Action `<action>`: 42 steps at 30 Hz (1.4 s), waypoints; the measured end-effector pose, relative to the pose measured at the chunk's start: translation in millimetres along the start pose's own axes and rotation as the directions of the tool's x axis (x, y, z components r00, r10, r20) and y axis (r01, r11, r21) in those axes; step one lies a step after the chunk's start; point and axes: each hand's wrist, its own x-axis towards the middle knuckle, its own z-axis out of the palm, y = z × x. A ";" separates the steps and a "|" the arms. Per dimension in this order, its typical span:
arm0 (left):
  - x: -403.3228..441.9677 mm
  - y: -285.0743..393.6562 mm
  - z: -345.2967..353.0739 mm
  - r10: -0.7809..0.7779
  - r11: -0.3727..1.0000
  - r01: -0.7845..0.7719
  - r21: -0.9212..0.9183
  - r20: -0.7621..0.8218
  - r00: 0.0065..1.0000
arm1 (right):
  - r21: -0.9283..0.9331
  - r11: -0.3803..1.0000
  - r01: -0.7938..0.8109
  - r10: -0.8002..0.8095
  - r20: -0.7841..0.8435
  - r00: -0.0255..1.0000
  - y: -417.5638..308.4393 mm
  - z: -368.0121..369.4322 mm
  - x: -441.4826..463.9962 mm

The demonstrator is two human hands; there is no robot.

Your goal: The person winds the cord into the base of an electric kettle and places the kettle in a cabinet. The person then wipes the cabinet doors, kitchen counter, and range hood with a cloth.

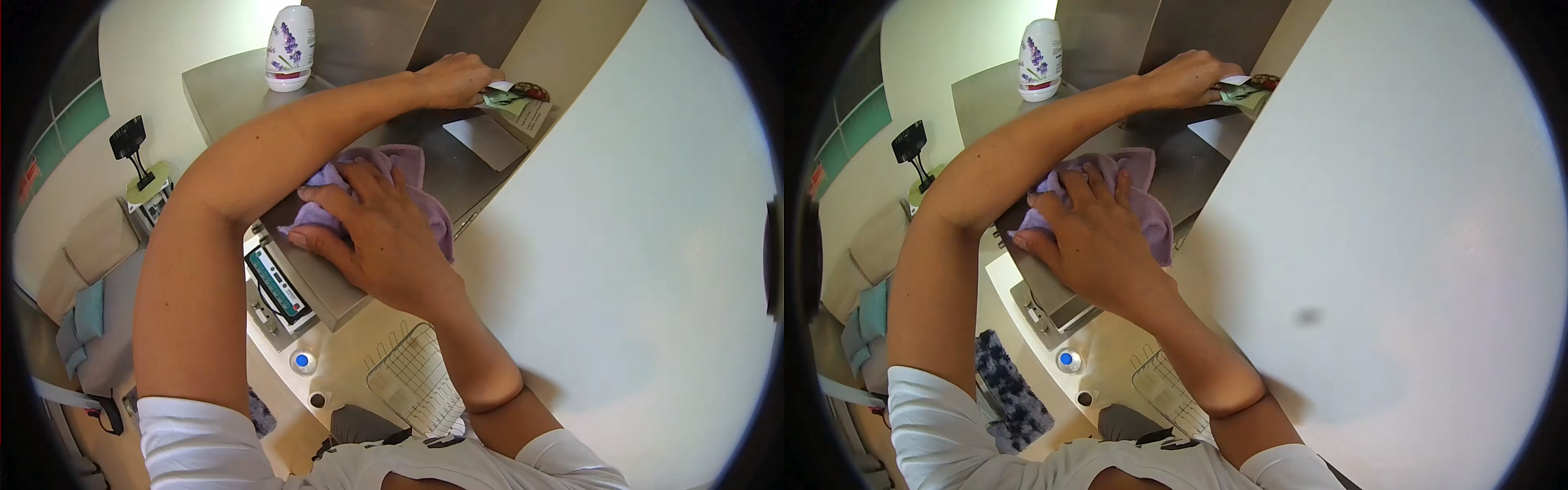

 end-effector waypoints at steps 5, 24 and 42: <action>2.1 8.2 15.2 0.071 0.997 -0.068 0.039 -0.095 0.993 | -0.060 0.998 0.011 -0.010 0.013 1.000 -1.7 -0.5 -0.1; 24.7 12.7 32.4 0.332 0.933 -0.347 -0.094 0.597 0.730 | 0.060 0.998 -0.022 0.021 0.013 1.000 0.9 3.4 -1.7; 19.3 -3.8 14.4 0.560 0.826 -0.564 0.003 0.102 0.822 | 0.065 0.998 -0.019 0.019 0.006 1.000 2.6 4.4 -2.6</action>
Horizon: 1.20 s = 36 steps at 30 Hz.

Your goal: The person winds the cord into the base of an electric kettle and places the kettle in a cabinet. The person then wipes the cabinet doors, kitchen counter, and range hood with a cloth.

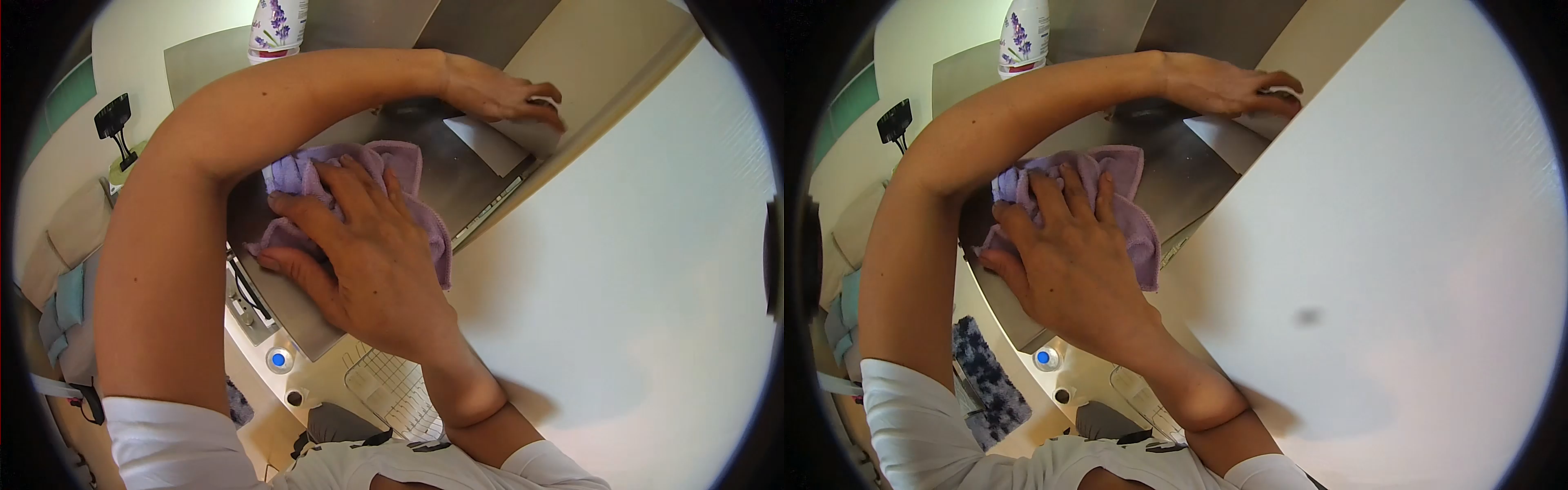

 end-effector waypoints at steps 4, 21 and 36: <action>-11.7 13.4 -1.4 0.172 0.985 -0.167 0.049 -0.122 0.977 | -0.007 1.000 0.019 -0.019 0.001 1.000 0.5 -1.3 0.4; 18.4 -3.3 5.0 -0.069 0.860 0.354 -0.368 0.603 0.795 | -0.022 1.000 0.008 -0.008 -0.012 1.000 -1.6 0.1 0.7; -13.3 6.5 7.6 -0.280 0.947 0.268 -0.176 -0.044 0.959 | -0.014 0.998 0.064 -0.063 0.008 0.998 0.4 -5.8 0.6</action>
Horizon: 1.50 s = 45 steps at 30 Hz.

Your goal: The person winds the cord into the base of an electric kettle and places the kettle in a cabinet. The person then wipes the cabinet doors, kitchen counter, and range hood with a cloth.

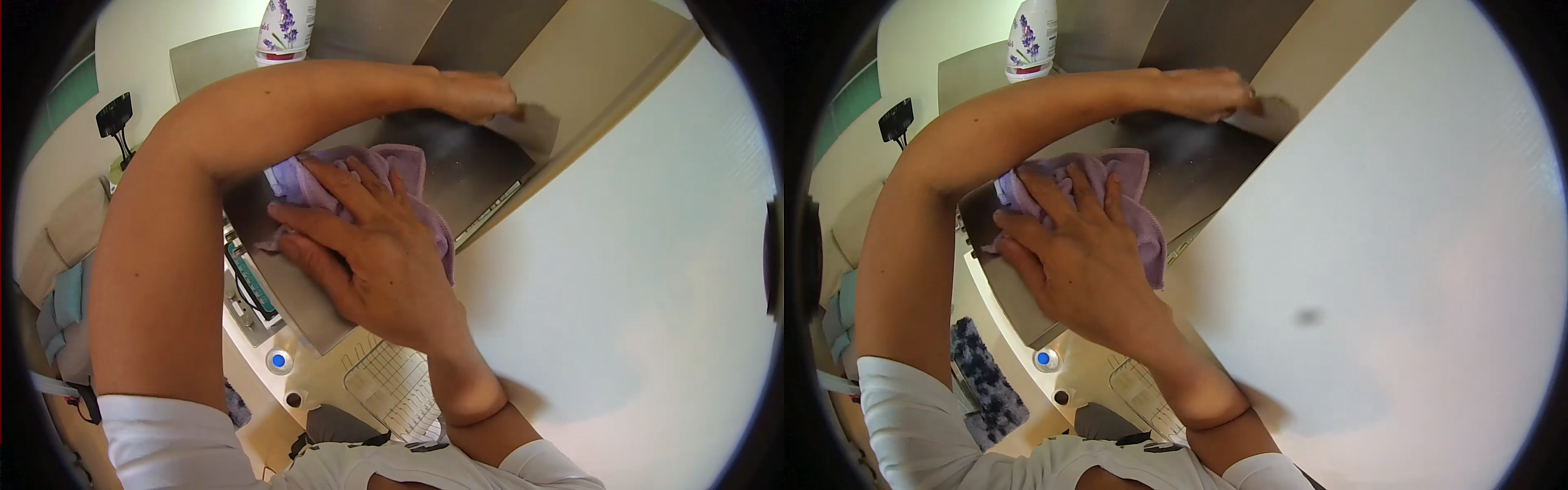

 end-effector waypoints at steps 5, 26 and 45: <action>-12.5 10.8 -53.4 -0.075 0.994 0.096 0.056 -0.300 0.951 | -0.058 0.997 -0.044 0.044 -0.001 0.999 -2.1 0.0 3.1; -61.6 41.6 -48.9 0.093 0.983 0.036 0.182 -0.648 0.756 | -0.605 0.395 -0.691 0.916 0.202 0.346 244.4 -23.0 111.8; -67.0 42.3 -55.1 0.046 0.991 0.024 0.132 -0.499 0.865 | -0.550 0.359 -0.754 0.852 -0.138 0.505 92.9 14.5 88.0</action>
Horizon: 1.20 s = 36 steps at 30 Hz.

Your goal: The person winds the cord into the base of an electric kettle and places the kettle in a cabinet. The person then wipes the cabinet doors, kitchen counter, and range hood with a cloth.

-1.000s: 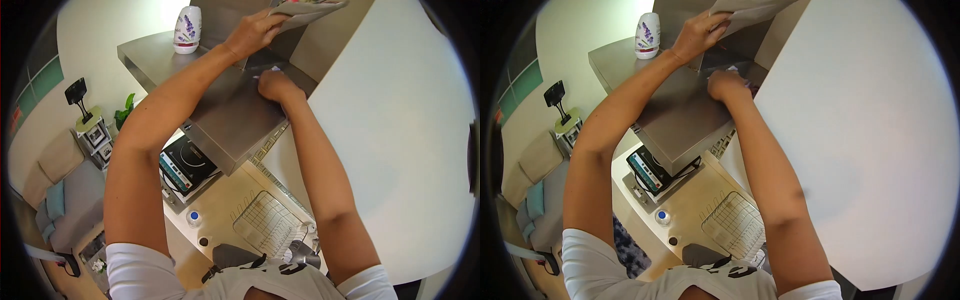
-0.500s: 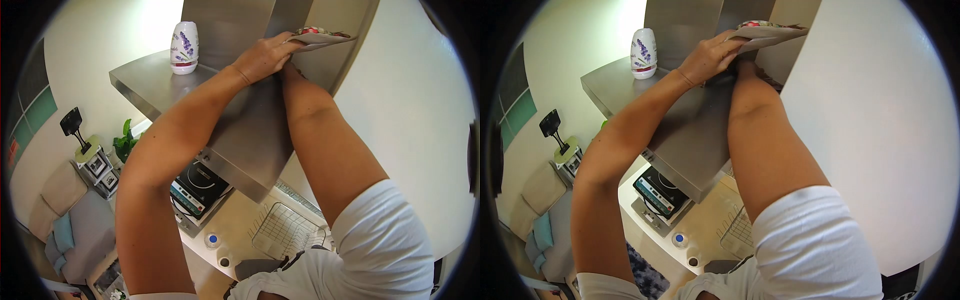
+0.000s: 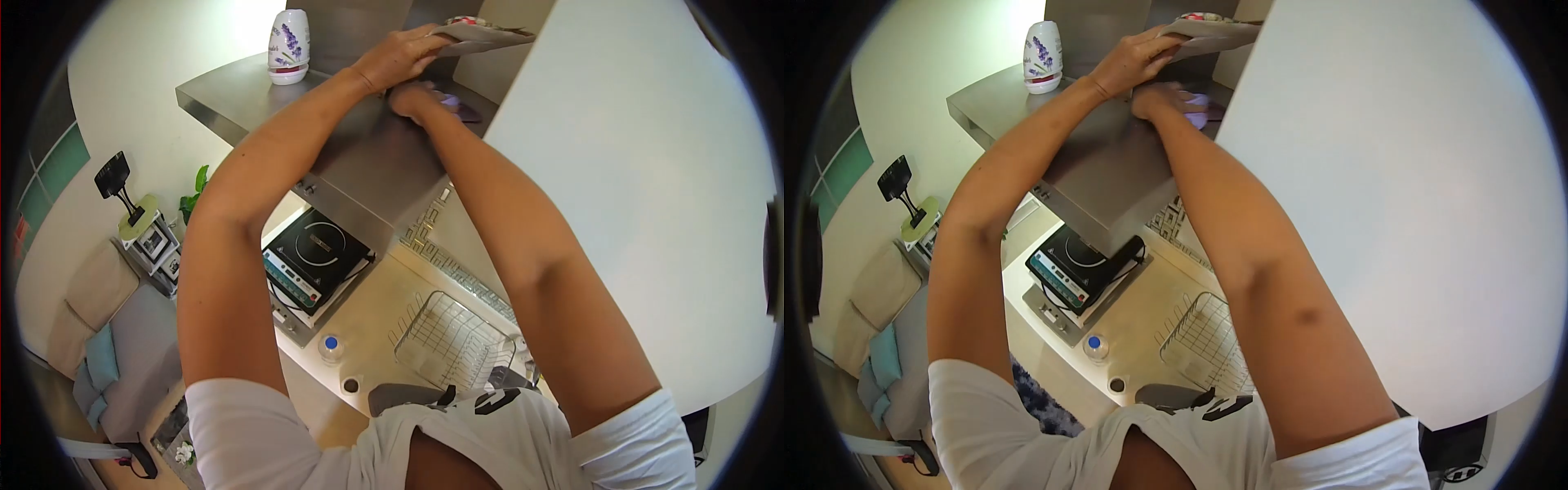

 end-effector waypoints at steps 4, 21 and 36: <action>2.3 9.3 7.6 0.034 0.999 -0.033 -0.021 0.094 0.995 | 0.226 0.914 0.338 -0.380 0.179 0.908 14.7 -7.0 -54.0; 4.7 -4.1 72.7 0.100 0.990 -0.143 -0.003 0.730 0.677 | 0.272 0.548 0.791 -0.721 -0.326 0.612 41.1 -23.1 -165.5; 43.6 25.1 -88.1 -0.453 0.643 0.662 -0.386 0.505 0.735 | 0.283 0.431 0.857 -0.897 0.035 0.440 -8.5 -31.6 -119.8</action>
